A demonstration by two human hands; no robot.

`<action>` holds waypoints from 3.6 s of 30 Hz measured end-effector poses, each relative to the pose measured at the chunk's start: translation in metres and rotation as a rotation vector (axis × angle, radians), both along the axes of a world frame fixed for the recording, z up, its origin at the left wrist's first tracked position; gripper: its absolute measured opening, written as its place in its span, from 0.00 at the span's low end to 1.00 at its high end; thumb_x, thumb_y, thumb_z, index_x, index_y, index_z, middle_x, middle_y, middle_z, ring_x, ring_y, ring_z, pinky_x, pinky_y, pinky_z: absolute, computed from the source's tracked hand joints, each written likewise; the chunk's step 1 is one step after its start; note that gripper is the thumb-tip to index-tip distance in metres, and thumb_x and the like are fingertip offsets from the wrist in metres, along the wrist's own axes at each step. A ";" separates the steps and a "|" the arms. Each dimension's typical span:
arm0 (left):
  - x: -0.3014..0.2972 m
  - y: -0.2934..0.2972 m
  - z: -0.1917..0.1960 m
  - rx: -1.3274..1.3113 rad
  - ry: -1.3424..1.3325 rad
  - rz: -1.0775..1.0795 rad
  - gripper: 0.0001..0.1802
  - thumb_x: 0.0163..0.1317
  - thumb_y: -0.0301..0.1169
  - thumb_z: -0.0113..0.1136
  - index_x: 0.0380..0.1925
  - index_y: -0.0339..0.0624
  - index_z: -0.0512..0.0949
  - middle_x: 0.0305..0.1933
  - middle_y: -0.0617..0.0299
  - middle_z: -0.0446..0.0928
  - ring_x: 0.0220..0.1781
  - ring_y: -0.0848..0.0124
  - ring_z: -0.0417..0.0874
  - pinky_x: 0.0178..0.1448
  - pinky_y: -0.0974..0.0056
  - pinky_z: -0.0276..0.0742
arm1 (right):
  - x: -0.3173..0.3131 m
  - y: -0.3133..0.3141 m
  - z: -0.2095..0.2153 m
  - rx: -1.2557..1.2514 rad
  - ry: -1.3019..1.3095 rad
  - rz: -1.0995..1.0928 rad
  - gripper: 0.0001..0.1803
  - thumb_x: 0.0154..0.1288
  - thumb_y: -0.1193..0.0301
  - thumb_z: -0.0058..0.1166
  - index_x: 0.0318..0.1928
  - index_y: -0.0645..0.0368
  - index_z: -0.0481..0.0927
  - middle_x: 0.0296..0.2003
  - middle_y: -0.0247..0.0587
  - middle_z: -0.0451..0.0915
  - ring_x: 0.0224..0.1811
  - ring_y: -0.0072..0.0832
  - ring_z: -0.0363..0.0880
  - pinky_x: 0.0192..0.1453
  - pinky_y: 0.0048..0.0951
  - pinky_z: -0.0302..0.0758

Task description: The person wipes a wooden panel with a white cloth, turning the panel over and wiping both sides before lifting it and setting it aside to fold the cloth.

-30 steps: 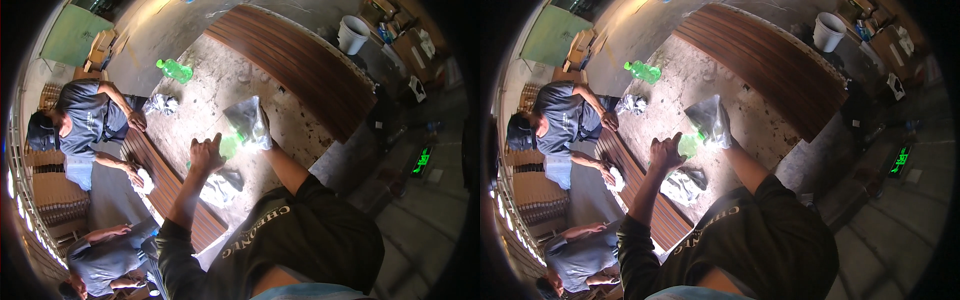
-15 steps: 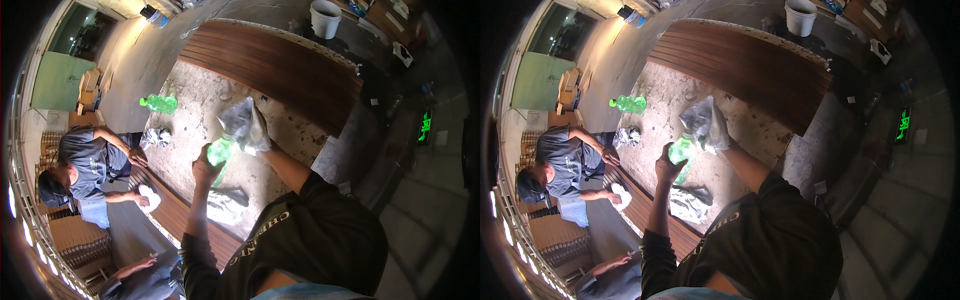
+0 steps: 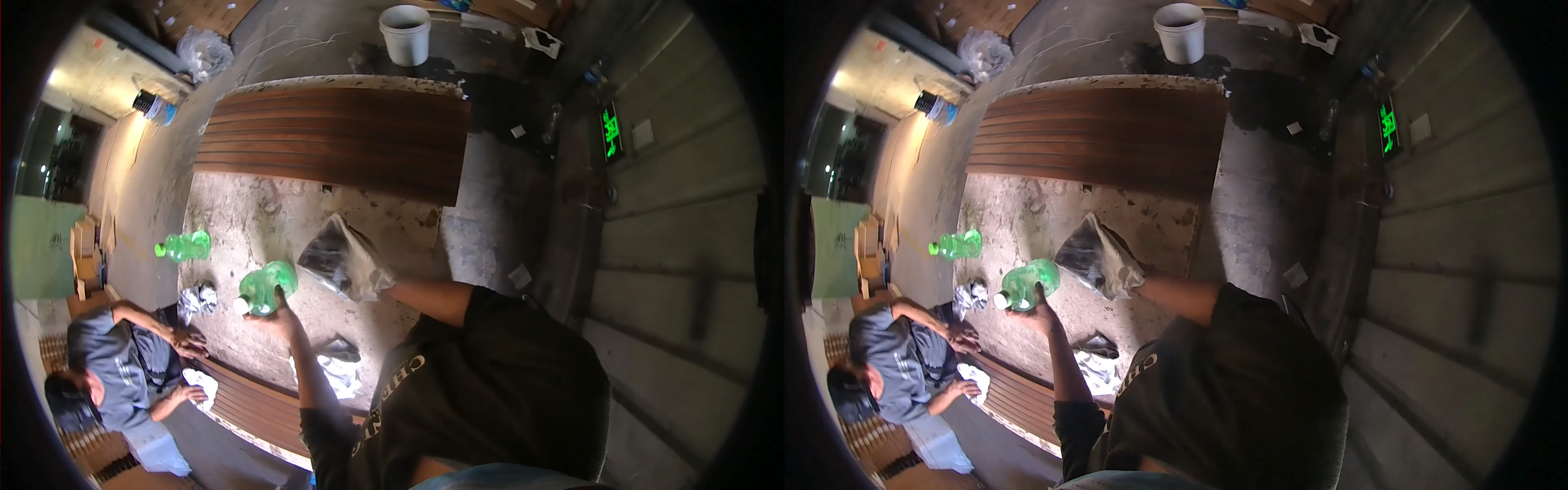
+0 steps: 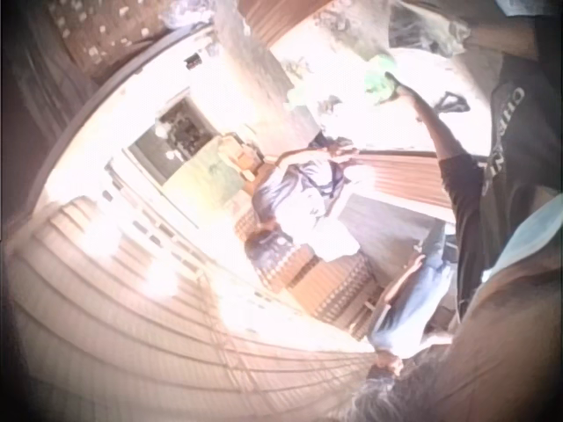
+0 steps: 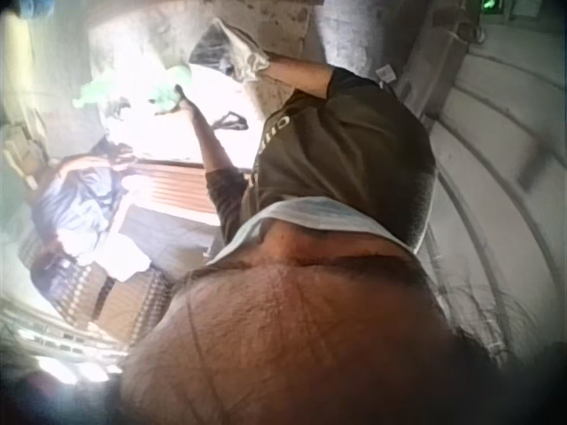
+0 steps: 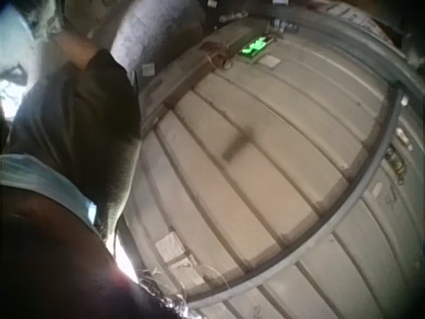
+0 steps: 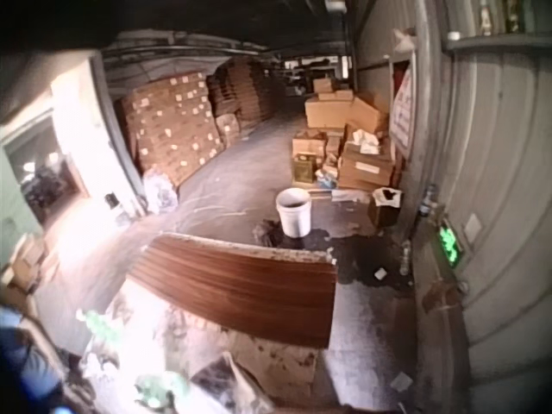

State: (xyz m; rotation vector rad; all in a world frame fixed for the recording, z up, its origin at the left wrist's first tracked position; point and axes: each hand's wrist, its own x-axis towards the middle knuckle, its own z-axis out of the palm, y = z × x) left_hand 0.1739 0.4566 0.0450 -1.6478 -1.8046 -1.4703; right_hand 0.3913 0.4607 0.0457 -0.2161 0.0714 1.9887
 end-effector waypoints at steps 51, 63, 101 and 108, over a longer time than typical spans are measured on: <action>-0.104 -0.496 -0.029 -0.760 -0.312 1.049 0.21 0.65 0.37 0.46 0.58 0.57 0.72 0.69 0.57 0.60 0.72 0.50 0.54 0.72 0.40 0.39 | -0.351 -0.251 0.044 2.267 -1.838 0.768 0.30 0.68 0.60 0.40 0.65 0.62 0.58 0.71 0.49 0.45 0.75 0.39 0.38 0.76 0.39 0.35; -0.107 -0.486 -0.030 -0.786 -0.266 1.033 0.20 0.66 0.36 0.46 0.58 0.54 0.73 0.69 0.57 0.61 0.71 0.50 0.56 0.72 0.42 0.42 | -0.373 -0.172 -0.012 2.293 -2.072 0.120 0.34 0.71 0.50 0.27 0.70 0.57 0.47 0.72 0.51 0.40 0.75 0.42 0.34 0.76 0.43 0.30; -0.104 -0.508 -0.043 -0.727 -0.318 0.981 0.27 0.61 0.35 0.44 0.61 0.38 0.66 0.70 0.44 0.56 0.73 0.46 0.51 0.72 0.42 0.37 | -0.335 -0.354 -0.018 2.813 -1.217 0.598 0.36 0.66 0.54 0.34 0.71 0.56 0.47 0.72 0.45 0.43 0.75 0.38 0.38 0.76 0.42 0.33; -0.111 -0.487 -0.023 -0.671 -0.303 0.952 0.36 0.64 0.46 0.39 0.68 0.34 0.52 0.72 0.44 0.50 0.75 0.50 0.46 0.73 0.44 0.33 | -0.440 -0.206 -0.014 2.231 -1.919 -0.068 0.36 0.68 0.53 0.33 0.68 0.64 0.54 0.70 0.51 0.52 0.73 0.40 0.46 0.74 0.44 0.42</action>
